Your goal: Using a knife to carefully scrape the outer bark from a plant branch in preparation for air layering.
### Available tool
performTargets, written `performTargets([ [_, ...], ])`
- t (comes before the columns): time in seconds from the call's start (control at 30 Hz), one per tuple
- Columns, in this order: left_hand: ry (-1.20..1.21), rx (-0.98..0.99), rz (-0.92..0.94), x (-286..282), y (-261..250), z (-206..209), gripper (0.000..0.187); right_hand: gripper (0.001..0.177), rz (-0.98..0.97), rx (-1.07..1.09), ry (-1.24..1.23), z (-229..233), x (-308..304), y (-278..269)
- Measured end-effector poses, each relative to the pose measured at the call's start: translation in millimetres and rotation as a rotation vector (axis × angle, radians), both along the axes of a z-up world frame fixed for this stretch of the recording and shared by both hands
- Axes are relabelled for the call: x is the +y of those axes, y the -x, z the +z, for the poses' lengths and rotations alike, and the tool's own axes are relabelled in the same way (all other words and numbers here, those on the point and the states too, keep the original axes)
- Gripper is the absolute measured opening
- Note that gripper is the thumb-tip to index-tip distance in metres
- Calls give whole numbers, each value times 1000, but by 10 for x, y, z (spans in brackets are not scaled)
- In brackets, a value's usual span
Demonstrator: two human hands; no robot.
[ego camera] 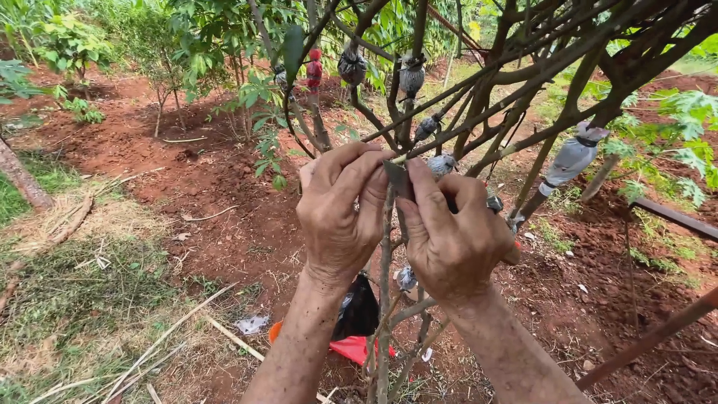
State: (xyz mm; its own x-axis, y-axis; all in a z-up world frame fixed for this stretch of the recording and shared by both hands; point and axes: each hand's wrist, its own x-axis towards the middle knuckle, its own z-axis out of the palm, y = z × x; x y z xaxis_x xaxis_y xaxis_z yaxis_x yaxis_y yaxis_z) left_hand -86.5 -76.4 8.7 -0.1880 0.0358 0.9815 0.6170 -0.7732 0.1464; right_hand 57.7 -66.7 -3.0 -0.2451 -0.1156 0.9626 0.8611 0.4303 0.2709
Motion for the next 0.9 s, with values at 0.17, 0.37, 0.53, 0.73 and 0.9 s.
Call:
performTargets([
  [0.17,-4,18,37,13,19,-21,13,38,-33,35,-86,6,93,-92],
  [0.37,28,17,62,-10,25,-69,15,39,-27,-40,7,7,-10,-114],
  [0.53,39,31,36,-70,52,-44,16,21,669,398,831,54,-393,-76],
  [0.73,59,-76,-99,-139,1,-12,16,23,1027,370,1032,360,-429,31],
  [0.9,62,-35,-16,-93,35,-77,17,22,1085,461,1203,476,-494,19],
])
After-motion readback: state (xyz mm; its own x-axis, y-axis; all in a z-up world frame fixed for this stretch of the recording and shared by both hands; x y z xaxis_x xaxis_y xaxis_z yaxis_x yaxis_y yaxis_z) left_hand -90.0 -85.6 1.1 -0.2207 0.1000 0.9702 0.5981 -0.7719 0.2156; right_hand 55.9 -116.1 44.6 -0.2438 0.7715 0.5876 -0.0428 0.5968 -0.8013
